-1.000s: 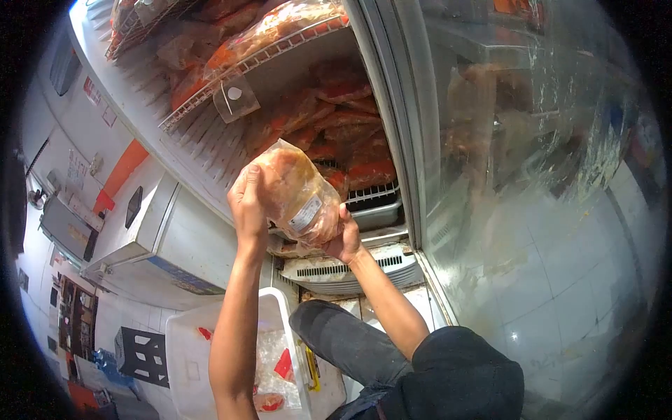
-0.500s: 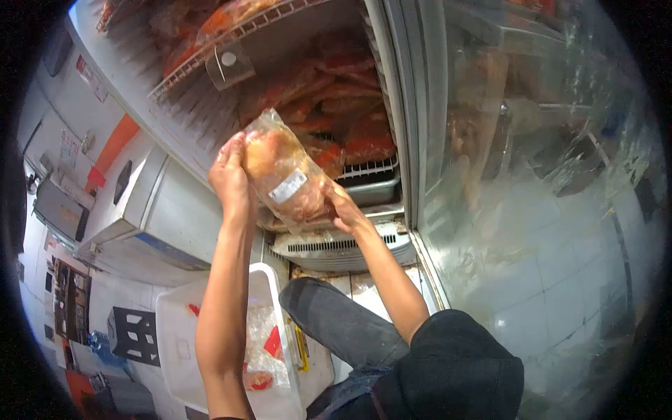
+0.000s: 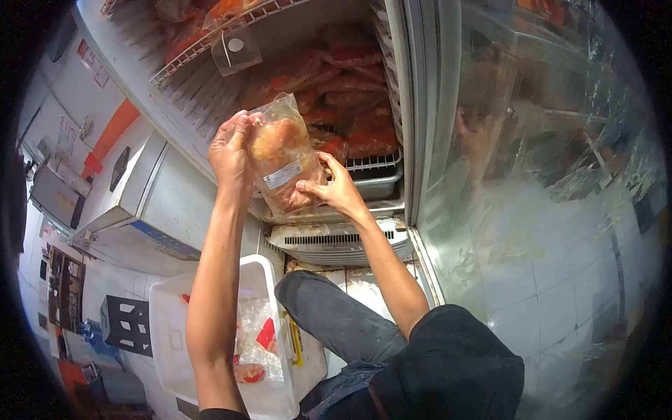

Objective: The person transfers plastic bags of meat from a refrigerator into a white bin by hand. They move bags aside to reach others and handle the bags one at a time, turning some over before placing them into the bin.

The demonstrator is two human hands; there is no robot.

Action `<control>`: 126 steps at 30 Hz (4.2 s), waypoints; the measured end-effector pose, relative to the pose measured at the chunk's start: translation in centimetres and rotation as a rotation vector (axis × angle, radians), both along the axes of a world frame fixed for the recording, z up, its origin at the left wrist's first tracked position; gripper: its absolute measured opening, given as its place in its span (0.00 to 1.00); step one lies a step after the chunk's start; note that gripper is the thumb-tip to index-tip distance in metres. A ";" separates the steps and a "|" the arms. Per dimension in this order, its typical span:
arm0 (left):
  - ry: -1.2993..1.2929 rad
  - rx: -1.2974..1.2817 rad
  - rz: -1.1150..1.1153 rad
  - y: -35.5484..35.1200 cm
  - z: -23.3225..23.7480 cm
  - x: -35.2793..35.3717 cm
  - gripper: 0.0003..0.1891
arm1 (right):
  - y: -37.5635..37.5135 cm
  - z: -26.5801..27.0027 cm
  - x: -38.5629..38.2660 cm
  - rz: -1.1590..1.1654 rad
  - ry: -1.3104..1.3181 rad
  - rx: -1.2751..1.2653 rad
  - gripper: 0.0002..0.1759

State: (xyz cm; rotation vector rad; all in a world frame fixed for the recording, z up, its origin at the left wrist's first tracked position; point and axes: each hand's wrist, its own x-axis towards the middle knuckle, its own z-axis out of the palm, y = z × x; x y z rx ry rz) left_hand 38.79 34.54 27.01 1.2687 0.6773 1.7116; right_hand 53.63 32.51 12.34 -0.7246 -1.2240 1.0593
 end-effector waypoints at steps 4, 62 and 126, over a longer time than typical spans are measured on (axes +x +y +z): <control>0.198 0.054 0.073 0.2 0.9 0.1 0.09 | 0.7 -1.0 -0.7 -0.053 0.055 0.040 0.45; 0.849 -0.550 1.147 -45.5 -26.4 -45.4 0.18 | 4.3 2.9 7.3 0.199 0.190 -0.331 0.25; 0.713 -0.901 1.707 -49.7 -29.5 -51.4 0.22 | 19.2 2.5 -6.3 -0.036 -1.184 -0.148 0.46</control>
